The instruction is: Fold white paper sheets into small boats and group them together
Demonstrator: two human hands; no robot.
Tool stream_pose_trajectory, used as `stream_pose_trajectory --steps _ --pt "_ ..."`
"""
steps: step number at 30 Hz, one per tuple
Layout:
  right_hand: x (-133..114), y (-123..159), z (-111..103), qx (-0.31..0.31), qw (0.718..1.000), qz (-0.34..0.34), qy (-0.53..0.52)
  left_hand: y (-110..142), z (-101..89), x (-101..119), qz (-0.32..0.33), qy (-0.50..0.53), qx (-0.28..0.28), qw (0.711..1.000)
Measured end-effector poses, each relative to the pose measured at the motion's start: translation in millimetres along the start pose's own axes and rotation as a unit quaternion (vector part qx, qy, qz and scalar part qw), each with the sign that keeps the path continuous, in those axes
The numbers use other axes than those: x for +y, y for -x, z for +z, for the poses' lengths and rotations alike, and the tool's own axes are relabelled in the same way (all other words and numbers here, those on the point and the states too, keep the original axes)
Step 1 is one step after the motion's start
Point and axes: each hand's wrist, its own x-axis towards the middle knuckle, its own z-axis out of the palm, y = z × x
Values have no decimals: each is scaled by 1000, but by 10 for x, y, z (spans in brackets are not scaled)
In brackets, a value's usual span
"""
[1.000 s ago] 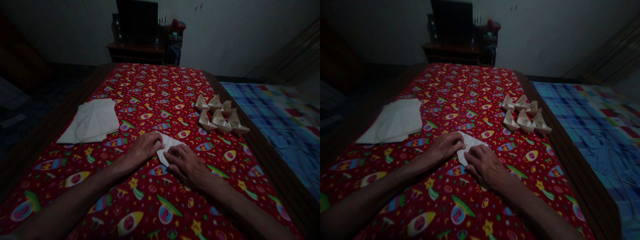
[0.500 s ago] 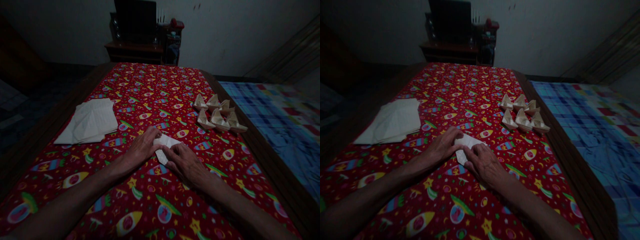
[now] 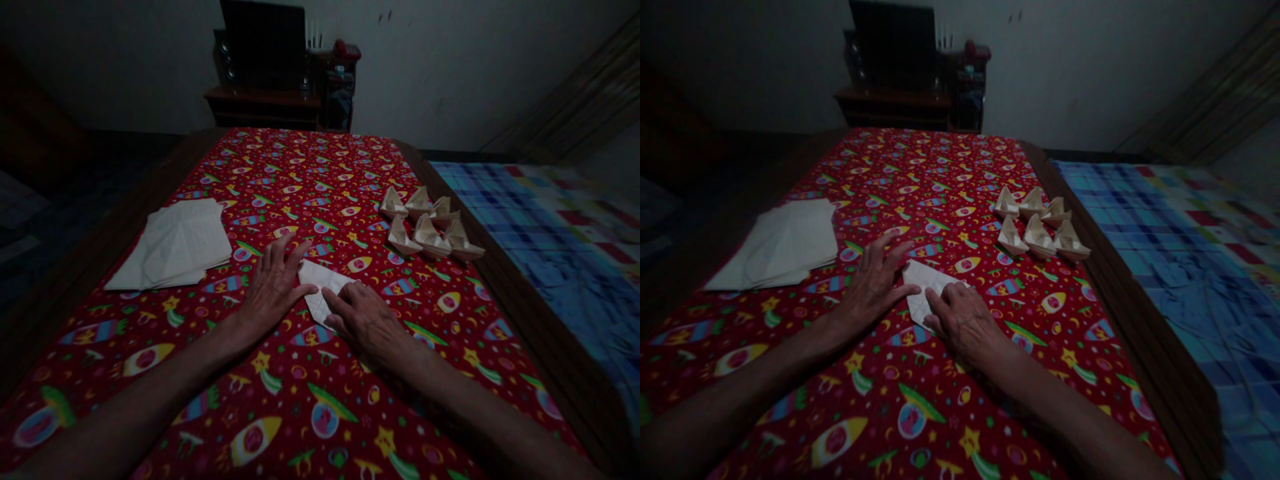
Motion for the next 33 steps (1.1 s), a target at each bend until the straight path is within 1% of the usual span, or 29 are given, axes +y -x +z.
stream_pose_trajectory --steps 3,7,10,12,14,15,17,18,20,22,24,28,33 --pt "13 4 23 3 1000 -4 5 -35 50 -120 -52 2 5 999" --pt "17 -2 29 12 1000 -8 4 -83 126 -283 -60 -6 2 998" --pt "8 -11 15 15 1000 -10 1 -101 118 -318 -69 -23 15 997" --pt "-1 -15 4 21 1000 -7 0 -79 71 -275 -55 -27 28 998" --pt "-8 -16 -4 22 1000 -3 0 -7 -3 -189 -5 -23 27 999" --pt "-10 -16 -6 20 1000 -2 1 49 -45 -138 30 -19 10 999" --pt "-13 -18 -7 14 1000 -1 5 190 -125 -45 105 -11 -50 993" --pt "-14 -20 -6 11 1000 0 7 266 -158 -8 129 -12 -91 987" --pt "-16 -27 -6 4 1000 4 10 404 -201 36 154 -19 -151 976" --pt "-19 -37 -7 -7 1000 10 6 499 -212 44 161 -33 -190 968" --pt "-20 -46 -7 -11 1000 12 -1 540 -203 32 165 -46 -204 964" --pt "-13 -49 8 5 1000 4 0 529 -192 20 173 -50 -199 963" --pt "-12 -36 12 18 1000 -2 3 567 -243 79 171 -33 -209 962"
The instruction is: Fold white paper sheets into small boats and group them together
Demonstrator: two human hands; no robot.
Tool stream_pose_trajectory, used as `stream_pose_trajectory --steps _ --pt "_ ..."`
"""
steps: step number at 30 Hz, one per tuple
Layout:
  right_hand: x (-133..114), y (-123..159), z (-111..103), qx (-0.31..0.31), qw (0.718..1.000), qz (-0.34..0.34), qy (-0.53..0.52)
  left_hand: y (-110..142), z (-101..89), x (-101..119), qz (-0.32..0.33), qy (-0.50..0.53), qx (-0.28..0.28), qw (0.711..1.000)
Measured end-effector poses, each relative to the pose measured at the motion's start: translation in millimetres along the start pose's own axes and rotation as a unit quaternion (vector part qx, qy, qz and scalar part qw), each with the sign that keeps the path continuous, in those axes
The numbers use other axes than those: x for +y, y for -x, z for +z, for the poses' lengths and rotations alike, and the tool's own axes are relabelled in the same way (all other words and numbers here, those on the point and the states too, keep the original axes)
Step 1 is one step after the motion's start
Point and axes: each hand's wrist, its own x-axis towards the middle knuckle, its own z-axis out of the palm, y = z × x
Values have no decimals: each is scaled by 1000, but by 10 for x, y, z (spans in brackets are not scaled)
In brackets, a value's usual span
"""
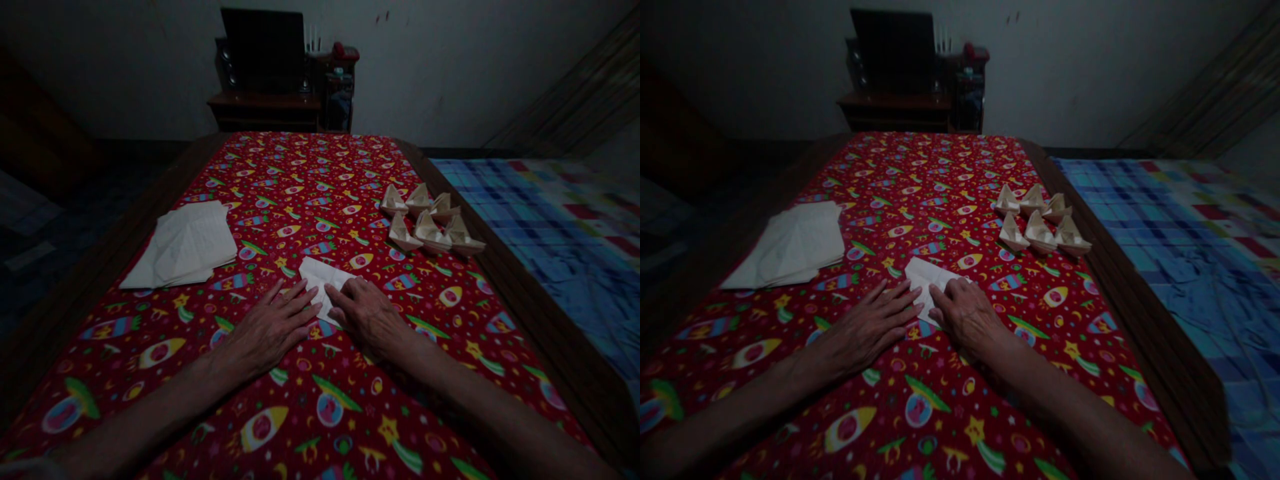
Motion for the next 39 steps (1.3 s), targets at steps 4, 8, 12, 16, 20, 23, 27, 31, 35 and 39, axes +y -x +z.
stream_pose_trajectory --steps 4,8,12,16,20,23,27,31,35,39 --pt "-3 7 -14 -2 1000 -3 -1 99 -8 50 7 27 -6 1000" --pt "-3 6 -2 8 1000 -4 -4 105 -44 25 11 85 5 996" --pt "-3 4 11 3 1000 2 -3 -47 -48 -3 -13 77 57 995" --pt "29 59 -33 3 1000 -9 -23 -172 20 10 -2 15 22 1000" --pt "85 183 -114 1 995 -77 -66 -160 70 5 -12 -3 33 999" --pt "105 262 -137 24 992 -100 -69 -130 77 -4 -11 -3 42 999" --pt "76 296 -121 39 992 -117 -32 -128 72 11 -16 -3 50 999" --pt "43 300 -109 32 989 -144 21 -138 65 41 -27 -6 47 998" --pt "100 284 -80 44 988 -146 8 -134 60 48 -29 0 46 999" --pt "217 183 -64 73 977 -131 -151 -123 58 42 -27 8 46 999"
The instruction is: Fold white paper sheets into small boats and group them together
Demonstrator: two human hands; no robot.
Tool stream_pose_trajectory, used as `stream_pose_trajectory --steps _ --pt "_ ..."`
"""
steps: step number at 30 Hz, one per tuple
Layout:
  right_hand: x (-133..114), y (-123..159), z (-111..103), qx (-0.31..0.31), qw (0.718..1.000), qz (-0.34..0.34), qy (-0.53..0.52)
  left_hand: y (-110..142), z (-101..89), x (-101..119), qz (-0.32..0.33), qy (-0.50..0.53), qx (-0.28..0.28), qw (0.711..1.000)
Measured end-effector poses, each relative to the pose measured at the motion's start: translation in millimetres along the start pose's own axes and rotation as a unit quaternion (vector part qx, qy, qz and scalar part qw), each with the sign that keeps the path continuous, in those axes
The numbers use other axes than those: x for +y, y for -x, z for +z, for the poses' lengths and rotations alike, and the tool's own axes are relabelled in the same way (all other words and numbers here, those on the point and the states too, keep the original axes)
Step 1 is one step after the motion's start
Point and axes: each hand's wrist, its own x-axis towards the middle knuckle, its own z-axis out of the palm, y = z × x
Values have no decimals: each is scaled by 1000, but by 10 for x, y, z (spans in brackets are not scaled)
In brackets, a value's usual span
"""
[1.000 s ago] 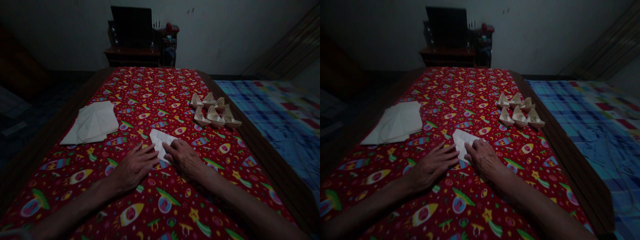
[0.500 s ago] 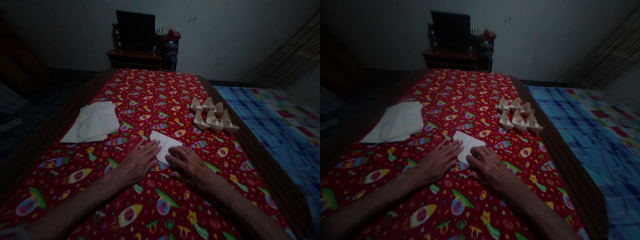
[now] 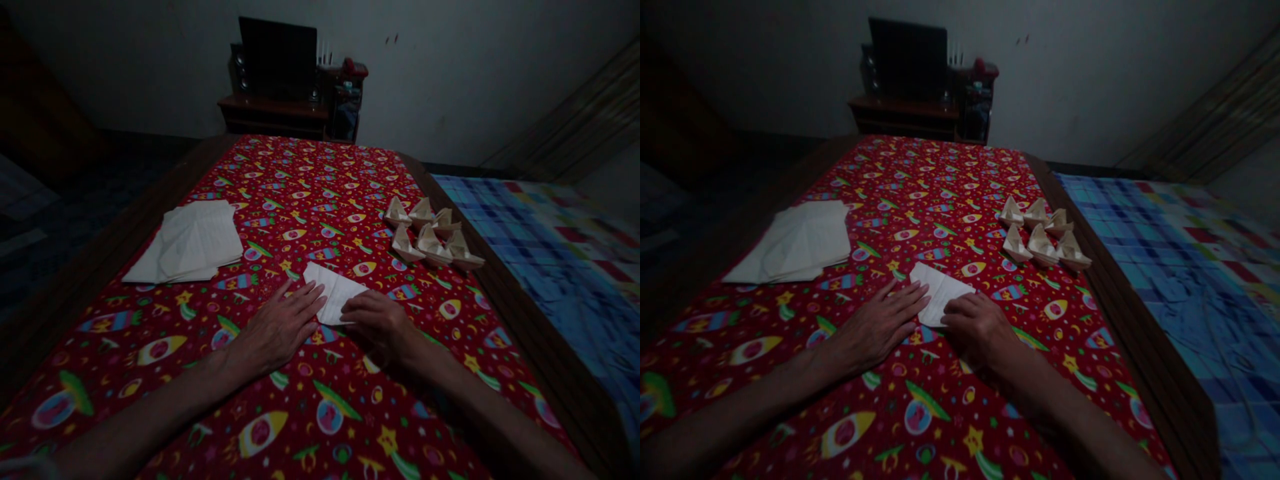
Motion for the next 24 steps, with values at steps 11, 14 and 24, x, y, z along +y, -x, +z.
stream_pose_trajectory --steps 11,14,24 --pt "177 -288 82 -3 979 198 -57 19 12 -15 38 27 8 999" --pt "155 -309 129 26 978 206 -12 46 25 -16 35 47 23 998" --pt "111 -352 156 29 977 208 33 36 21 17 22 85 25 996"
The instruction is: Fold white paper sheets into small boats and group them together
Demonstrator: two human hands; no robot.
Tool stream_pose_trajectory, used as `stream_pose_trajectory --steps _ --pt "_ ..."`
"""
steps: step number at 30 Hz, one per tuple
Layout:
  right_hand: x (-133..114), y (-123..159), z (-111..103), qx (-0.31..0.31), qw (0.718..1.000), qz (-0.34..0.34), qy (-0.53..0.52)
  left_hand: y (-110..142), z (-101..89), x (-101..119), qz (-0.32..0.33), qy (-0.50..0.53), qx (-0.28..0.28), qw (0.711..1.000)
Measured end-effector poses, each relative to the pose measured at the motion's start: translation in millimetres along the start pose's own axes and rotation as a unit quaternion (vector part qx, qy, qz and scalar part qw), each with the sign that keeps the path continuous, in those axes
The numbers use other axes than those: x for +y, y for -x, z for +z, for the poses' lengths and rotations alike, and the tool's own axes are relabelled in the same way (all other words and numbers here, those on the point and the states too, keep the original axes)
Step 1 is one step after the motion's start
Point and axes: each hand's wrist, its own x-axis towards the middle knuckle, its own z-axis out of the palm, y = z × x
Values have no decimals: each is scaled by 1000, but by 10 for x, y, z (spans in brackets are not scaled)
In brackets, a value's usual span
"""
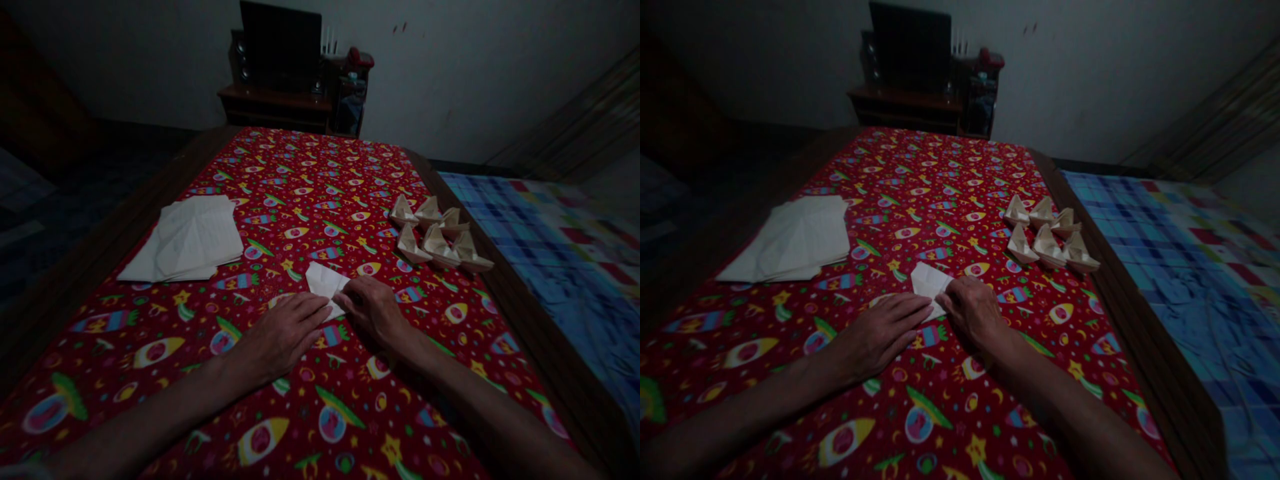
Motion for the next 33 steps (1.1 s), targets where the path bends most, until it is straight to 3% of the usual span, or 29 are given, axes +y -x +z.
stream_pose_trajectory --steps 9,14,17,19,21,26,33 --pt "20 28 24 4 1000 -7 14 -17 -34 80 12 -26 -18 999" --pt "35 6 2 61 996 6 62 -27 -48 116 32 -48 -16 998" --pt "24 84 -4 91 990 -54 91 -21 -44 120 32 -61 -13 998" --pt "-17 216 2 65 986 -133 77 -18 -41 125 30 -71 -9 997" --pt "-76 383 2 -5 980 -186 66 -15 -36 130 32 -81 -1 996" --pt "-143 680 -91 -93 982 -132 94 7 -18 136 33 -84 -8 996" --pt "-100 709 -137 -77 987 -99 99 -13 -14 144 22 -99 -28 994"
